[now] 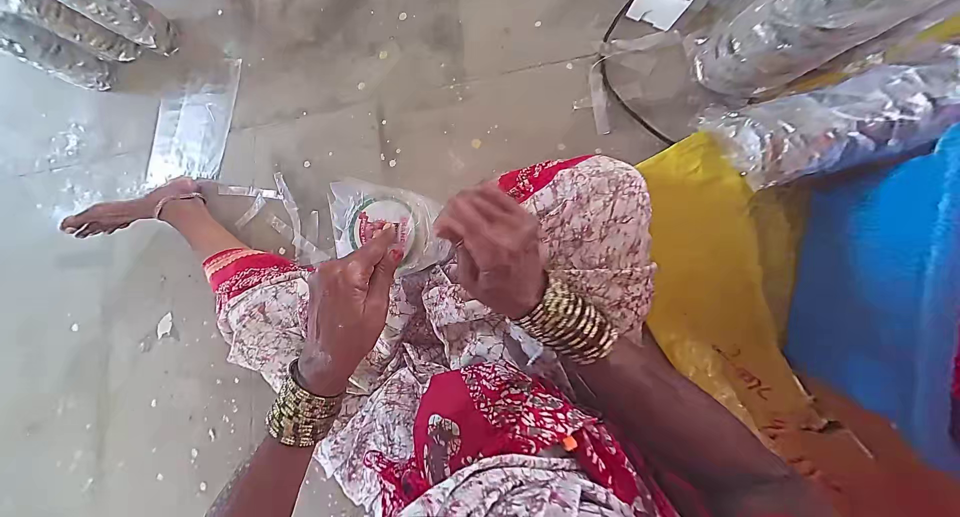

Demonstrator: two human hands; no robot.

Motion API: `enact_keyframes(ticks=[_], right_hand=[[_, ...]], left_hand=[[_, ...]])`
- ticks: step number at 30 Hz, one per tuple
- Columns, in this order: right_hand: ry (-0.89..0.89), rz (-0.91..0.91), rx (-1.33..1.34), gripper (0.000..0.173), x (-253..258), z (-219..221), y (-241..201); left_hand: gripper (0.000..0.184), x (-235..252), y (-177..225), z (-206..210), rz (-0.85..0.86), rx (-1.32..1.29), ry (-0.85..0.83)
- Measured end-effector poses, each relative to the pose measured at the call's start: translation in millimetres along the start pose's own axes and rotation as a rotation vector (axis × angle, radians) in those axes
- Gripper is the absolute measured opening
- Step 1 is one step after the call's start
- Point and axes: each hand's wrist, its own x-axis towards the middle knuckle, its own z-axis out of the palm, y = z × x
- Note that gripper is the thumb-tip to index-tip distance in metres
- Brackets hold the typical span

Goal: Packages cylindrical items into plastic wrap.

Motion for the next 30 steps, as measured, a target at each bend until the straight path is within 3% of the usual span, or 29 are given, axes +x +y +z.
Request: enact_keyframes(ticks=[3,8,12,17,21,26,30], right_hand=[[-0.132,-0.017,0.003,0.008,-17,20,6],[0.024,-0.002,-0.06,0.015,11,-6,2],[-0.193,0.094,0.01,0.006,-2,15,17],[-0.011,0.163,0.013,0.017,25,2,34],[-0.28,0.332,0.203,0.005,6,21,36],[-0.084,0.35,0.092,0.011,19,14,38],[-0.402,0.42,0.158,0.01,13,22,39]], left_hand=[[0.042,6,3,-1,0.002,0.017,-0.02],[0.039,9,4,-4,-0.005,-0.018,-0.028],[0.04,8,1,-1,-0.01,-0.035,-0.027],[0.041,-2,-6,-1,-0.042,-0.035,-0.01],[0.043,-2,-7,1,-0.017,-0.026,0.015],[0.042,-10,-7,3,-0.024,-0.044,-0.014],[0.043,-7,-5,3,0.014,0.006,0.013]])
